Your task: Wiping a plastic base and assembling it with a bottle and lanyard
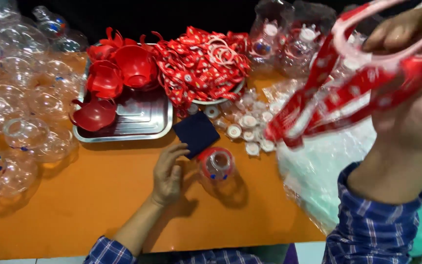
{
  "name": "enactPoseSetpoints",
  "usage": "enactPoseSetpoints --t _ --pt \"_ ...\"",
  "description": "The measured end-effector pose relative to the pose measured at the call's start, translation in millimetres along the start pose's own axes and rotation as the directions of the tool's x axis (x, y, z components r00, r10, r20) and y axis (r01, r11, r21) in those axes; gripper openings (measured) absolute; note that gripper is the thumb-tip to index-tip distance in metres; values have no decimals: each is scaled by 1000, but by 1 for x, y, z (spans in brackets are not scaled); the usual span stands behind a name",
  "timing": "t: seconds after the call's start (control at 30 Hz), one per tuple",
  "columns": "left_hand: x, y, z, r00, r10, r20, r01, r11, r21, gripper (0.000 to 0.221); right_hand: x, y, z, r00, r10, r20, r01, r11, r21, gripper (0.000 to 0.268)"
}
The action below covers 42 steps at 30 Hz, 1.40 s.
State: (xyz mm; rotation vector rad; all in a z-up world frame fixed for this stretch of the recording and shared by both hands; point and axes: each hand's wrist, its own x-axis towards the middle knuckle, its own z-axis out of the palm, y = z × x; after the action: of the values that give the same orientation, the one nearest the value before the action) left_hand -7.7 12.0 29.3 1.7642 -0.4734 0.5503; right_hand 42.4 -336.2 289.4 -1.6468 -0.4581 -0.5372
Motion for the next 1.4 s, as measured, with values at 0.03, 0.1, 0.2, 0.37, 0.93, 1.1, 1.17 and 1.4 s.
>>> enactPoseSetpoints --t 0.03,0.1,0.2,0.37,0.93,1.1,1.17,1.4 --pt "3 9 -2 1000 -3 9 3 1000 -5 56 -14 -5 2 1000 7 -7 -7 1000 -5 27" --pt "6 28 -6 995 57 -83 -53 998 45 39 -43 -15 8 999 54 4 -54 998 27 37" --pt "4 69 -1 981 140 -134 -141 990 4 21 -80 -10 11 942 245 229 -317 872 372 25" --pt "9 138 17 996 85 23 -79 979 -189 34 -119 0 28 824 260 504 -527 678 512 17" --pt "23 127 4 811 -313 495 553 688 -471 30 -153 19 32 593 469 654 -470 862 -191 40" --pt "22 130 1 799 -363 480 596 587 -547 32 -157 16 59 917 219 334 -63 904 -422 34" --pt "18 133 7 820 -400 409 572 578 -582 30 -175 23 66 936 229 267 -141 939 -312 28" --pt "9 125 7 841 -392 373 540 574 -616 30 -211 51 96 905 297 306 -289 955 -72 39"
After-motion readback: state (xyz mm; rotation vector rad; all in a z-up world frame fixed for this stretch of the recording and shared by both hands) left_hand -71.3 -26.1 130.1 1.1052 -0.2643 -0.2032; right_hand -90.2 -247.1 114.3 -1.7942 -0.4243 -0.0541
